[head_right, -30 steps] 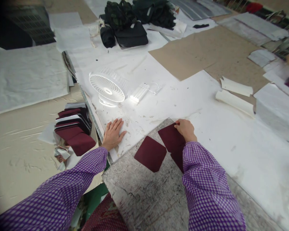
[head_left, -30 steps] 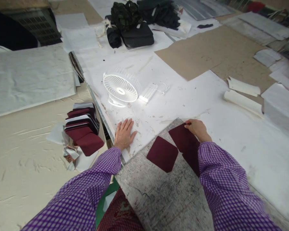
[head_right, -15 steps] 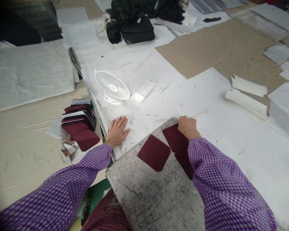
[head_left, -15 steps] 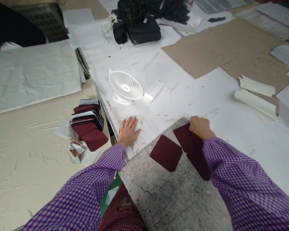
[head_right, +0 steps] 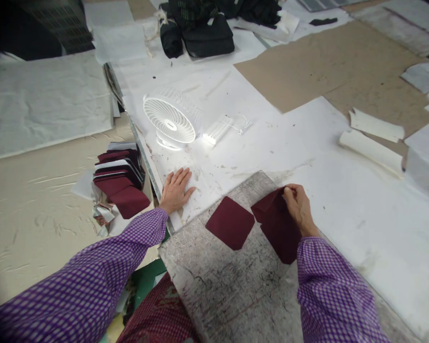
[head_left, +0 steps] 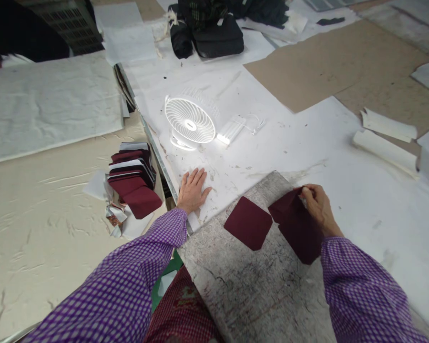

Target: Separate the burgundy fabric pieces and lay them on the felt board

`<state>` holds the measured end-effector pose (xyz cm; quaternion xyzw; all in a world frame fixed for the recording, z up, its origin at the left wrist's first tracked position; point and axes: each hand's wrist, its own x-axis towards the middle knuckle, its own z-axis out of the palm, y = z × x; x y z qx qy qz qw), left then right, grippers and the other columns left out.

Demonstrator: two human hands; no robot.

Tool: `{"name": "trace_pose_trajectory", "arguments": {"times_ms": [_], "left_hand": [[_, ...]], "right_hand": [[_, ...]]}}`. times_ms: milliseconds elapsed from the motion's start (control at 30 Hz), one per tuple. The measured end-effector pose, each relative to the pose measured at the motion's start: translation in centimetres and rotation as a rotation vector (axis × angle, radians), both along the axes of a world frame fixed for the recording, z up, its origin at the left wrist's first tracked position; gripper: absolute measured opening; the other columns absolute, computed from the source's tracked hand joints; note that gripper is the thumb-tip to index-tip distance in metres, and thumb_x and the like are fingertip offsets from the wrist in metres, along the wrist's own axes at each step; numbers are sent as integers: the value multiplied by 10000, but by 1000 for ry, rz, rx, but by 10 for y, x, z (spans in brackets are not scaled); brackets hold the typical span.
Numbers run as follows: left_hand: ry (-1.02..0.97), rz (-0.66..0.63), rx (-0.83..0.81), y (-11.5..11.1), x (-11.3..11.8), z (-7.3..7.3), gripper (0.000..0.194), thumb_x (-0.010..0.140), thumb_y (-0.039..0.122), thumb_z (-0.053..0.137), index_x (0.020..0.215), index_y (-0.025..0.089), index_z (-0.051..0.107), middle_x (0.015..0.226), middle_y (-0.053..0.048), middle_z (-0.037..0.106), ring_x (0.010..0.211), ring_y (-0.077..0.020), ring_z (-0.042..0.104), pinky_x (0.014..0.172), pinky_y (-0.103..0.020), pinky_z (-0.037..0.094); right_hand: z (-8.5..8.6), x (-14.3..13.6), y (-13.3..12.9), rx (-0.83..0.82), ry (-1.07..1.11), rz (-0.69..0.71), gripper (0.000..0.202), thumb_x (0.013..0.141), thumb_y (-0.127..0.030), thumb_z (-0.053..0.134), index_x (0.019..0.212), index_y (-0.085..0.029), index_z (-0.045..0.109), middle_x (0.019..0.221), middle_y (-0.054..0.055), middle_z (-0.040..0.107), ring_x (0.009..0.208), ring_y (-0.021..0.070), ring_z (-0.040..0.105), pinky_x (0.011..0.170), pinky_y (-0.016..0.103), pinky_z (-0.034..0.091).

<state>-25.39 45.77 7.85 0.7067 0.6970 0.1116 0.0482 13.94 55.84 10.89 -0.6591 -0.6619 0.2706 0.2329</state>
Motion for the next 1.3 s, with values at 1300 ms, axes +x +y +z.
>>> {"name": "trace_pose_trajectory", "arguments": {"times_ms": [1300], "left_hand": [[0, 9, -13, -1, 1, 3, 572, 930, 456, 344, 1427, 173, 349, 1514, -69, 346, 1416, -263, 246, 1169, -477, 148]], "right_hand": [[-2, -65, 31, -254, -134, 437, 203, 779, -340, 546, 916, -202, 605, 929, 51, 674, 872, 232, 615, 843, 380, 473]]}}
